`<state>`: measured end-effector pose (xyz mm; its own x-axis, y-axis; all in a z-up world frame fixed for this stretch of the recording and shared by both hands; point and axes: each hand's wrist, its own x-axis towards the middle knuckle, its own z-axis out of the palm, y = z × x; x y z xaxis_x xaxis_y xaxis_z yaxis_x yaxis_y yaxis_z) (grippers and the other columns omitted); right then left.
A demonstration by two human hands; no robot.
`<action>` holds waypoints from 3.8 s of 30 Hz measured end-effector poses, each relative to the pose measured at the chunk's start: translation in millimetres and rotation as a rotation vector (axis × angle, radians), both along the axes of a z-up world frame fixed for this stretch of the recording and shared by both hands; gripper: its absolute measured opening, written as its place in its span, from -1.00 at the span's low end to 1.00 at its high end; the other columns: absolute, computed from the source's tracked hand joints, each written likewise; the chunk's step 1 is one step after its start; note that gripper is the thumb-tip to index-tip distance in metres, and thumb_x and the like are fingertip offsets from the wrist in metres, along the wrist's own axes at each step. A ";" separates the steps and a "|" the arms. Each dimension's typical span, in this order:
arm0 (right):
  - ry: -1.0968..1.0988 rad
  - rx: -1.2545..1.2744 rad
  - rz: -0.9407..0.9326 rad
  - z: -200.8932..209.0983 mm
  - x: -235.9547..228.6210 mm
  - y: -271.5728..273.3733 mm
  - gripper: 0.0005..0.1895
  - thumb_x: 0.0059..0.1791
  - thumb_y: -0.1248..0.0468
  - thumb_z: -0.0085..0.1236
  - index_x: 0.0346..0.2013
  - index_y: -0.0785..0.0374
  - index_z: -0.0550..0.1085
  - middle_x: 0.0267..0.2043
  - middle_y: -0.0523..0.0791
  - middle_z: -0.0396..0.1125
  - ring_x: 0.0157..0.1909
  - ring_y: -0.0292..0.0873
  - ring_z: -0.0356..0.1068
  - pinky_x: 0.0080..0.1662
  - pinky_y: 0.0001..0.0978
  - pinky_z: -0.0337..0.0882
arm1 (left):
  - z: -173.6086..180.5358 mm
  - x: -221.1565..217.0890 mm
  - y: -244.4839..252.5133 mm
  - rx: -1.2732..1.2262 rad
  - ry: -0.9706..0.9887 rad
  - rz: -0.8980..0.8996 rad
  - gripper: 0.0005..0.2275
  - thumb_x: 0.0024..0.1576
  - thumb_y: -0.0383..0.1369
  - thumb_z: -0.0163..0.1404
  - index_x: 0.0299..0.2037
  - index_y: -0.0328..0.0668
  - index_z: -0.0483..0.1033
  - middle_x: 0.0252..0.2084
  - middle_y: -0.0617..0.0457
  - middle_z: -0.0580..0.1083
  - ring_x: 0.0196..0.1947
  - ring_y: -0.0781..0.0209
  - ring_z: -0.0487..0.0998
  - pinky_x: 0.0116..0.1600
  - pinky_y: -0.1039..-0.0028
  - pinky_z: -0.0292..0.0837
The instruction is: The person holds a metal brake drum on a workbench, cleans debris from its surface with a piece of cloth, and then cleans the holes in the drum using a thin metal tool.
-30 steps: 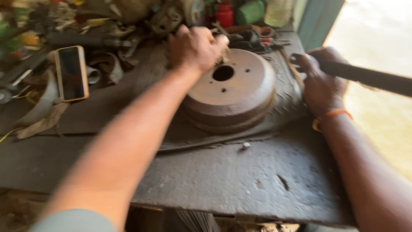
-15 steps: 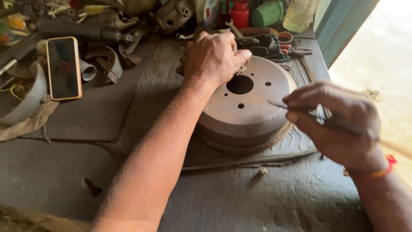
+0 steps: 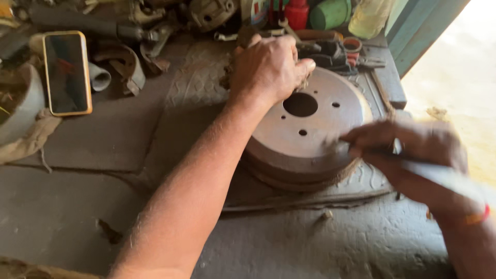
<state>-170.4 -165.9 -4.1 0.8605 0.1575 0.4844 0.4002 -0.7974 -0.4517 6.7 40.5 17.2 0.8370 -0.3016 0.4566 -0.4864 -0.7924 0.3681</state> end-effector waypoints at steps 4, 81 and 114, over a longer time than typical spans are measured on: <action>-0.025 0.197 0.109 1.8 2.3 4.4 -0.88 -0.05 0.39 0.32 -0.36 0.19 0.51 -0.16 -0.21 0.56 -0.17 -0.32 0.59 -0.16 -0.49 0.57 | -1.4 -0.3 0.8 -0.035 0.020 -0.006 -0.69 -0.03 0.01 0.19 -0.38 -0.01 0.59 -0.36 0.05 0.61 -0.14 0.01 0.55 0.07 -0.02 0.32; -0.025 -0.135 0.013 25.2 90.7 -13.1 -0.80 -0.05 0.17 0.34 -0.16 0.09 0.64 -0.21 -0.10 0.52 -0.21 -0.15 0.49 -0.15 -0.23 0.46 | 14.2 1.9 8.7 -0.121 0.251 -0.046 -0.64 -0.14 0.06 0.26 -0.43 -0.02 0.58 -0.39 0.07 0.61 -0.36 0.16 0.62 -0.22 0.27 0.52; 0.158 -0.069 -0.136 23.0 86.7 -16.5 -0.77 -0.09 0.24 0.36 -0.14 0.05 0.64 -0.25 -0.14 0.56 -0.31 -0.19 0.53 -0.25 -0.24 0.50 | -80.8 62.5 80.4 -0.624 -0.023 0.030 -0.74 0.05 -0.14 0.25 -0.33 -0.17 0.60 -0.42 0.07 0.57 -0.39 0.24 0.58 -0.26 0.39 0.48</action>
<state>-83.7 -182.4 18.9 0.9403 0.0634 0.3343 0.2160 -0.8705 -0.4423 69.2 121.0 -63.6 0.8286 0.0508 0.5575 -0.4809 -0.4450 0.7554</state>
